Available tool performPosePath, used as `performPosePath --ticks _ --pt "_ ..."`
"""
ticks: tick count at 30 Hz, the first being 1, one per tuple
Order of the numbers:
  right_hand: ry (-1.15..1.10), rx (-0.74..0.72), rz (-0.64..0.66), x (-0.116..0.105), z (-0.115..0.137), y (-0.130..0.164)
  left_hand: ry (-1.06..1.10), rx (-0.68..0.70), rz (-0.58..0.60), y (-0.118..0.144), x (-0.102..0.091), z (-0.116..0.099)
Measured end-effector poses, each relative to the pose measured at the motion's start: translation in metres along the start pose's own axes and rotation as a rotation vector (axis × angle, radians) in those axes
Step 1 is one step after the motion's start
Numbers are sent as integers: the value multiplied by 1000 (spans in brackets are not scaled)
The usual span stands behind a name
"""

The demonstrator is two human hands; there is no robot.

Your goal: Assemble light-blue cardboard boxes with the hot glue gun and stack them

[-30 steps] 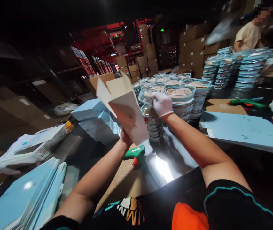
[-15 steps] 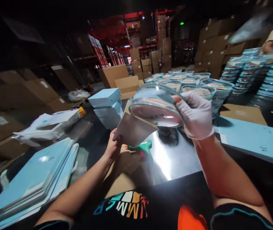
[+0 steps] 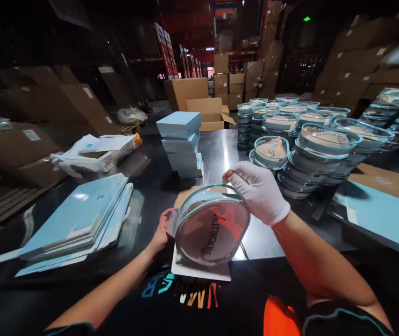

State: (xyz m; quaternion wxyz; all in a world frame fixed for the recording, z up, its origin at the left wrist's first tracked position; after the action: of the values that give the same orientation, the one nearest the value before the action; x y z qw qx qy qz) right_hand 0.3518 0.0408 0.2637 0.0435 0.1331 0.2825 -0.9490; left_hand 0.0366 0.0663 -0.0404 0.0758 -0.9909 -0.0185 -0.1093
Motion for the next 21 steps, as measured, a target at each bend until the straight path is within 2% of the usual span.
performPosePath --ticks 3,4,5,9,10,11,14,17,19,20,21 --pt "6 -108 -62 -1 6 2 16 -38 6 14 -5 12" --pt "-11 -146 -46 -3 11 3 21 -43 3 16 -6 13" --pt "-24 -178 27 -2 16 4 24 -47 -1 18 -5 13" --pt "26 -273 664 8 36 9 12 -56 -36 20 0 5" --pt "81 -305 765 8 39 10 5 -55 -41 21 1 3" --pt "147 -342 813 5 42 10 -4 -54 -42 22 1 0" --pt "345 -423 760 -5 47 3 -33 -69 -31 24 0 -6" --pt "412 -445 559 -10 58 -9 -36 -93 -21 25 -1 -6" --pt "406 -442 405 -5 66 -20 -24 -86 -16 23 2 -4" --pt "402 -441 370 3 69 -25 -17 -76 -15 22 5 -2" --pt "403 -443 388 16 69 -29 -9 -68 -12 21 8 1"
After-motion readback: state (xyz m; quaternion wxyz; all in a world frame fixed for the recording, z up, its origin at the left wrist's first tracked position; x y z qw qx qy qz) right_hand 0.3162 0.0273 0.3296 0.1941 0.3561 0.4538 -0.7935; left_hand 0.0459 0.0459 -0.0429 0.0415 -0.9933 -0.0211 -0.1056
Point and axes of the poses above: each hand's wrist, its own y-axis away from the middle knuckle, its own x-axis out of the palm, z = x × y, the point moved 5 cm from there along -y, towards the middle knuckle
